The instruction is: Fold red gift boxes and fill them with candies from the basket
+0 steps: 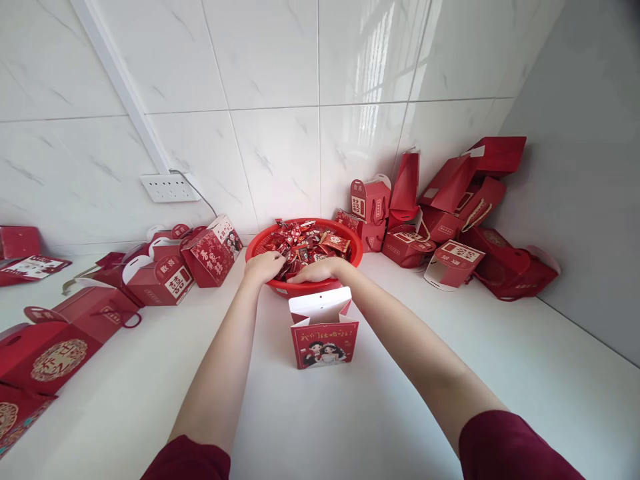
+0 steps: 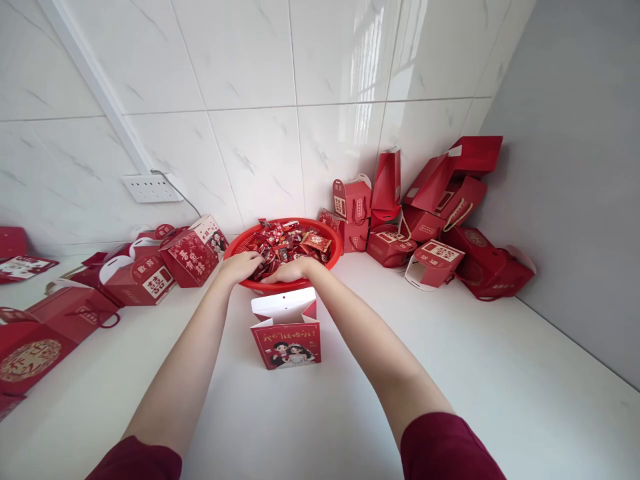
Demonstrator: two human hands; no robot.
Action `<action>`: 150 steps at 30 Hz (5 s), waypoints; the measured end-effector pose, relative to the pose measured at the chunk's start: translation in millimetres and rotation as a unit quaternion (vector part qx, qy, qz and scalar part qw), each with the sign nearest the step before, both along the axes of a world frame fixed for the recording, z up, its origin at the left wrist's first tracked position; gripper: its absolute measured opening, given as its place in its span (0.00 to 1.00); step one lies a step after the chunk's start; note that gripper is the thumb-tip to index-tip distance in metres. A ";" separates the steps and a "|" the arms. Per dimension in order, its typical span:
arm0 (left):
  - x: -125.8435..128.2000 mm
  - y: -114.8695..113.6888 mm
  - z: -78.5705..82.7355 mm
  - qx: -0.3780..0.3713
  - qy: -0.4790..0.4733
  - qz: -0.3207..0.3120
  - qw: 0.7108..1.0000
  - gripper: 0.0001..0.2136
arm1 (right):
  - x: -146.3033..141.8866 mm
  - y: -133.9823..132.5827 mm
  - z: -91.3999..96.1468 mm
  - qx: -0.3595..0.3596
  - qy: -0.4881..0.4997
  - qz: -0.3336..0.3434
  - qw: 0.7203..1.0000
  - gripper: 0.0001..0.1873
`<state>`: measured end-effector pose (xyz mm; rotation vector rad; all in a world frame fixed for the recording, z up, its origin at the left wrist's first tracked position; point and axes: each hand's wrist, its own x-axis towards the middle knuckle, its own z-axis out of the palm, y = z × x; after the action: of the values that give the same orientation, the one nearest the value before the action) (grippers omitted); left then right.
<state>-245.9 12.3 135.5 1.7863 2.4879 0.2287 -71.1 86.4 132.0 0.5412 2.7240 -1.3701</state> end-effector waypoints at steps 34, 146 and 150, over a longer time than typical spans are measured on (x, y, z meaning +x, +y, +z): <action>-8.8 1.7 -15.0 0.207 -0.066 -0.102 0.971 0.11 | 31.3 -27.8 -20.2 0.273 0.100 -0.147 0.945 0.16; 104.9 -115.8 68.3 0.004 0.031 -0.414 0.910 0.23 | 166.1 -129.2 92.7 0.247 0.357 -0.225 0.872 0.09; 104.9 -117.5 64.4 -0.008 0.011 -0.448 0.894 0.31 | 165.2 -131.2 94.4 0.256 0.345 -0.178 0.885 0.08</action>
<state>-141.0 -105.2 199.9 2.6708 1.4063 0.1164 94.2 -44.8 226.4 0.7180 3.7825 -1.0068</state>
